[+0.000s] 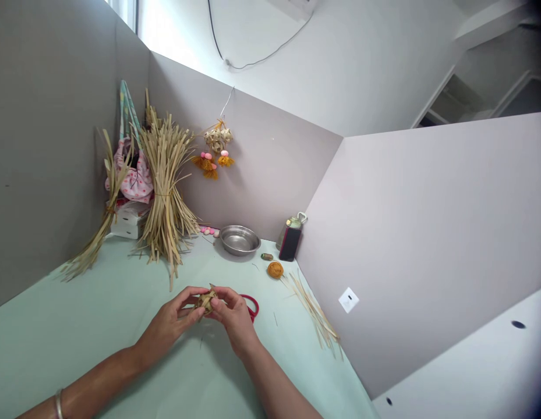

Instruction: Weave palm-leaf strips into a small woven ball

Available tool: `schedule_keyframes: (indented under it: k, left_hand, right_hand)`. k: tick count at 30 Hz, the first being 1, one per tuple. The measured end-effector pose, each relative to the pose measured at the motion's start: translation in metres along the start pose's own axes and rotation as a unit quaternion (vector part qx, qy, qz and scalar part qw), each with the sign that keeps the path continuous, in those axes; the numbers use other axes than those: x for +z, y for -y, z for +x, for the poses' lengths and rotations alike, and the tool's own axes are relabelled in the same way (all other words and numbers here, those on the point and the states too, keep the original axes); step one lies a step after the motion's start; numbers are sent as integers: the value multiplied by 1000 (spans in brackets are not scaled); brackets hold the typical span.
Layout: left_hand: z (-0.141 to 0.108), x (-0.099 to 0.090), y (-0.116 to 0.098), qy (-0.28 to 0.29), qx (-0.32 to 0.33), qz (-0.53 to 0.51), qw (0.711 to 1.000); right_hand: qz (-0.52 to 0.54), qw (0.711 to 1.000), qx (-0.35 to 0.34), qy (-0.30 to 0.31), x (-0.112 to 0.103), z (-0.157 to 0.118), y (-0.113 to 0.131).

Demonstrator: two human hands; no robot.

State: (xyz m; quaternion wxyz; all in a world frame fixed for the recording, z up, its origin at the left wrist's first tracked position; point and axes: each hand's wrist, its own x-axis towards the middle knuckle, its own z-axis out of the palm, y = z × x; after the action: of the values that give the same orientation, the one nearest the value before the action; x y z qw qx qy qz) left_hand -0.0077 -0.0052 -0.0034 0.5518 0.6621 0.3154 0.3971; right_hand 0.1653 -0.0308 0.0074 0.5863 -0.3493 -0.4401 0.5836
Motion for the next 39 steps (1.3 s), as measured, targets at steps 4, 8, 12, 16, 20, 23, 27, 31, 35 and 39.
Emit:
schedule_keyframes:
  k: [4, 8, 12, 16, 20, 23, 27, 31, 35, 39]
  left_hand:
    - [0, 0, -3, 0, -3, 13, 1000]
    - [1, 1, -5, 0, 1, 8, 1000]
    - [2, 2, -2, -11, -1, -8, 1000]
    - [1, 1, -2, -8, 1, 9, 1000]
    - [1, -1, -3, -12, 10, 19, 1000]
    - [1, -2, -3, -12, 11, 28, 999]
    - [2, -1, -2, -4, 6, 22, 1000]
    - [5, -1, -2, -13, -10, -5, 1000]
    - [6, -3, -6, -39, -30, -22, 999]
    - [6, -4, -8, -31, -42, -51, 997]
  right_hand:
    - [2, 1000, 4, -6, 1, -1, 1]
    - [3, 1000, 12, -17, 0, -1, 1]
    - [-5, 1000, 18, -25, -1, 0, 0]
    - [-14, 1000, 13, -22, -1, 0, -2]
    - [-14, 999, 15, -24, -1, 0, -4]
    - [-10, 999, 18, -24, -1, 1, -5]
    - [-8, 999, 22, -32, 0, 1, -3]
    - [3, 998, 47, -35, -1, 1, 0]
    - [23, 998, 56, -16, -1, 1, 2]
    - [33, 997, 72, -14, 0, 1, 3]
